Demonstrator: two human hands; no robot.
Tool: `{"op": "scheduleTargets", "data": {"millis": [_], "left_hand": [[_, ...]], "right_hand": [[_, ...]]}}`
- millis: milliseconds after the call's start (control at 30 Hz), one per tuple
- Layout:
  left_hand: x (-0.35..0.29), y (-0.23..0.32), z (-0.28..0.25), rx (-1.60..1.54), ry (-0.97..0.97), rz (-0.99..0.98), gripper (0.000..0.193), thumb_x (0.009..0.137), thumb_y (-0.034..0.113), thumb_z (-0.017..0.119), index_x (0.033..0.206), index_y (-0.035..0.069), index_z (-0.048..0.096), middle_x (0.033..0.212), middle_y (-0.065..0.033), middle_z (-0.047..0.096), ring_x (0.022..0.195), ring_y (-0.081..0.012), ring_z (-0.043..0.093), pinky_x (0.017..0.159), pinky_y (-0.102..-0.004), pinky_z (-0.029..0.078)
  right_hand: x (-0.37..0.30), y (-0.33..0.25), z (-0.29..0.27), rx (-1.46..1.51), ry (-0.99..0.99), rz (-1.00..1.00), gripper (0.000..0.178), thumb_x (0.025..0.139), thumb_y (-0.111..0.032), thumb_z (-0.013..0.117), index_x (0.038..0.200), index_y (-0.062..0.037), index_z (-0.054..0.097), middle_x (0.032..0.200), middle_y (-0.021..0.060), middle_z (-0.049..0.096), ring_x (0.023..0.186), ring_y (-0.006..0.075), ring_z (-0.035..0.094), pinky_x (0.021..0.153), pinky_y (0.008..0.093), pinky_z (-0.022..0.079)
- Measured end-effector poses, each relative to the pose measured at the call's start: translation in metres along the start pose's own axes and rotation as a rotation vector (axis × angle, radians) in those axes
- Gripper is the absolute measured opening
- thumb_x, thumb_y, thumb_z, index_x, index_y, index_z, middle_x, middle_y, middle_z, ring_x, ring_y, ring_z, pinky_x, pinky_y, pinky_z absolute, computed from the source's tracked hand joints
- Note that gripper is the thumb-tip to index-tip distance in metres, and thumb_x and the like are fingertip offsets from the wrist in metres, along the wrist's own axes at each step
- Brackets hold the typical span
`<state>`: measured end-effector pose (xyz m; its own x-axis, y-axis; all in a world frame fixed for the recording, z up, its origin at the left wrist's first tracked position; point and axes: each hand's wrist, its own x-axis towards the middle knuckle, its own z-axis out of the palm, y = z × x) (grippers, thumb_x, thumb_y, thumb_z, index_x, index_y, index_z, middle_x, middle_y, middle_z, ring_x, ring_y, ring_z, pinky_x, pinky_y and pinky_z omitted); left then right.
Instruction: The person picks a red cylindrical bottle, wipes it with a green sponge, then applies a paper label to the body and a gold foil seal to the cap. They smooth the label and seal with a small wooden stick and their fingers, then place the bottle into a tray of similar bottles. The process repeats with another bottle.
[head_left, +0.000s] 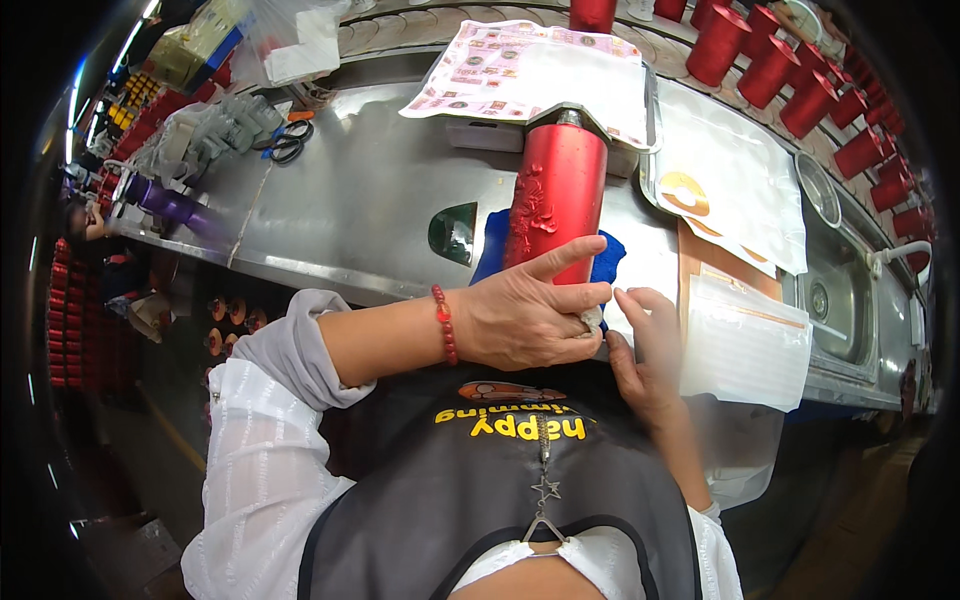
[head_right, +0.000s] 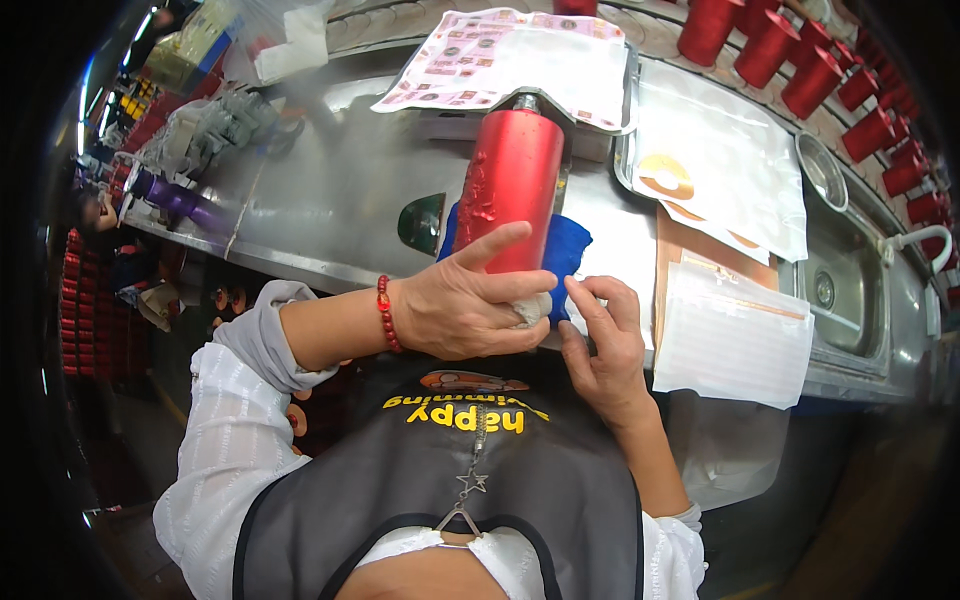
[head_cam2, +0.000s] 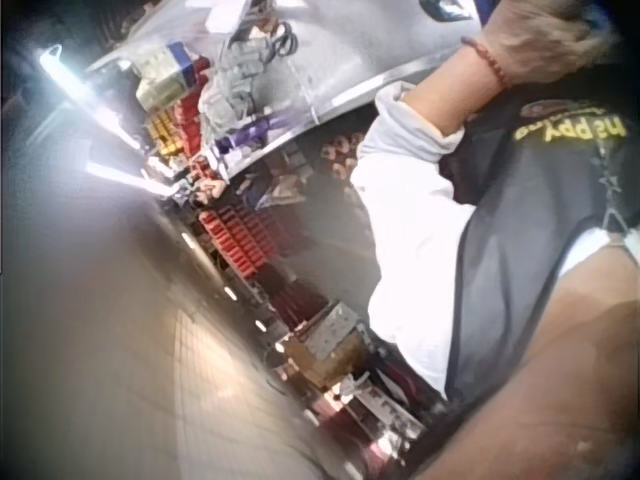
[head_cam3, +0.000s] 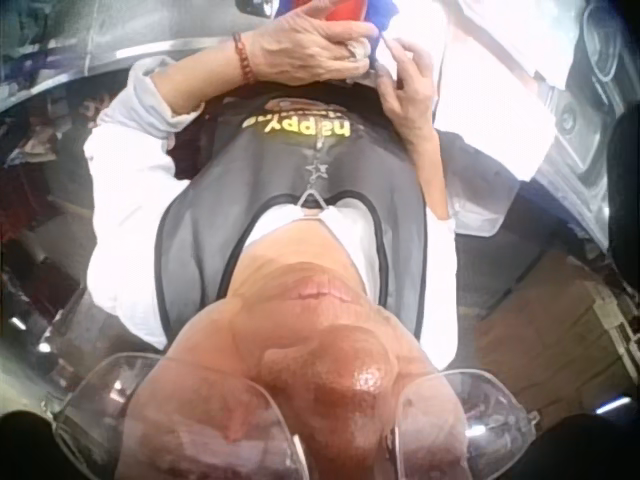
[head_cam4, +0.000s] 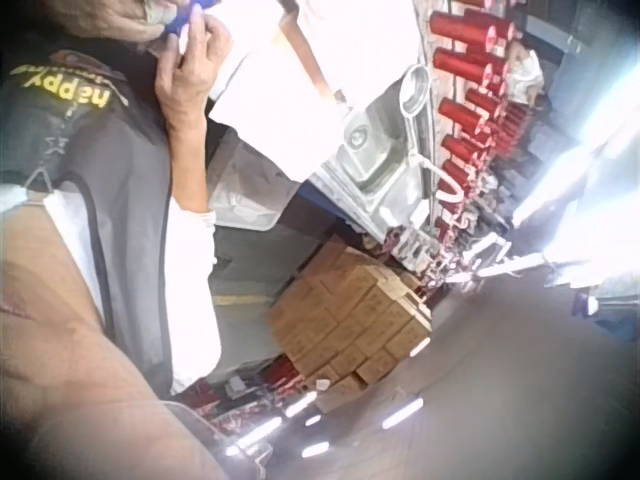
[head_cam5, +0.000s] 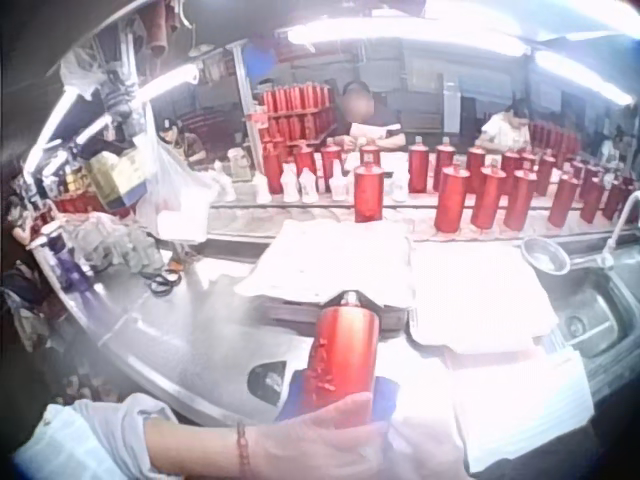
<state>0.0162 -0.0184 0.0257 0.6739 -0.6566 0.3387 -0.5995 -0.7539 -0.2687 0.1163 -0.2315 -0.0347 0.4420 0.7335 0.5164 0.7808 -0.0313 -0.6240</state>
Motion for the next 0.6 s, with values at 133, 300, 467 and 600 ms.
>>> {"op": "scheduleTargets", "data": {"millis": [133,300,467,600], "left_hand": [[-0.011,0.0,0.004,-0.214,0.21,-0.225,0.017,0.089,0.02,0.067,0.105,0.016,0.069,0.093,0.0067,0.068,0.123,-0.0169,0.059,0.122,-0.0633,0.014],[-0.038,-0.052,0.029,-0.824,0.56,-1.206,0.031,0.104,0.026,0.054,0.125,0.007,0.065,0.112,-0.0061,0.07,0.1,-0.0174,0.066,0.087,-0.031,0.053],[0.004,-0.142,0.077,-2.112,0.504,-1.29,0.039,0.104,0.037,0.056,0.118,0.002,0.066,0.104,-0.0063,0.071,0.082,-0.0126,0.068,0.076,-0.0266,0.056],[-0.002,-0.163,0.07,-2.019,0.079,-1.224,0.035,0.099,0.031,0.061,0.106,-0.002,0.071,0.096,-0.0103,0.073,0.086,-0.0147,0.069,0.083,-0.026,0.054]], "right_hand": [[0.005,0.0,0.001,-0.007,-0.056,0.004,0.066,0.078,-0.004,0.077,0.138,0.0024,0.053,0.12,0.0191,0.055,0.11,0.0364,0.054,0.095,0.0422,0.047],[0.027,0.005,-0.007,0.006,-0.104,0.007,0.074,0.077,-0.012,0.083,0.142,0.0025,0.05,0.129,0.0208,0.051,0.117,0.0376,0.053,0.099,0.0425,0.046],[0.106,0.053,-0.061,0.029,0.052,0.032,0.052,0.089,-0.009,0.071,0.137,0.0034,0.054,0.132,0.0201,0.051,0.118,0.035,0.055,0.101,0.039,0.045],[0.236,0.151,-0.092,-0.121,0.09,-0.003,0.039,0.095,-0.017,0.067,0.13,0.0009,0.06,0.12,0.0156,0.06,0.108,0.0265,0.059,0.095,0.0336,0.046]]}}
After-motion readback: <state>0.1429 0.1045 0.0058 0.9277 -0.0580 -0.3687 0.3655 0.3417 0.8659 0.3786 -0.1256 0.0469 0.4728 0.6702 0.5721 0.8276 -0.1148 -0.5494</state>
